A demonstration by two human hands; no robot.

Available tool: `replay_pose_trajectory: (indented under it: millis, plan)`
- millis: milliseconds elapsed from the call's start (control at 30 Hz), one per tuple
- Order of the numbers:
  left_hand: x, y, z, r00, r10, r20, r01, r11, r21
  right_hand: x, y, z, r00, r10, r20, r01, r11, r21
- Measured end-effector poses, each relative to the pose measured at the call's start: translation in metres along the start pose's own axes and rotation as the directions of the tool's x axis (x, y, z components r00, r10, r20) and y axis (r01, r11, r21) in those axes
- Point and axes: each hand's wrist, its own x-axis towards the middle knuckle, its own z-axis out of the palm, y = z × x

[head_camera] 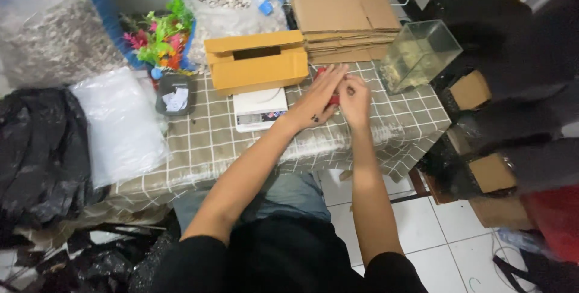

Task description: The person places a small black object into a cardboard box, closes the box, and wraps it in black bubble wrap. They then secure the wrapped package with tape and place it into a black plastic shipping bag.

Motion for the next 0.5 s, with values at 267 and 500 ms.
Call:
replay_pose_trajectory:
  millis: [267, 500]
  plan:
    - [0.007, 0.024, -0.03, 0.995, -0.094, 0.044, 0.1, 0.98, -0.174, 0.001, -0.024, -0.006, 0.992, 0.081, 0.096, -0.094, 0.984, 0.15]
    - [0.003, 0.012, -0.021, 0.998, -0.057, 0.008, 0.058, 0.99, -0.128, -0.007, -0.051, -0.009, 0.961, 0.268, 0.066, -0.272, 0.887, 0.374]
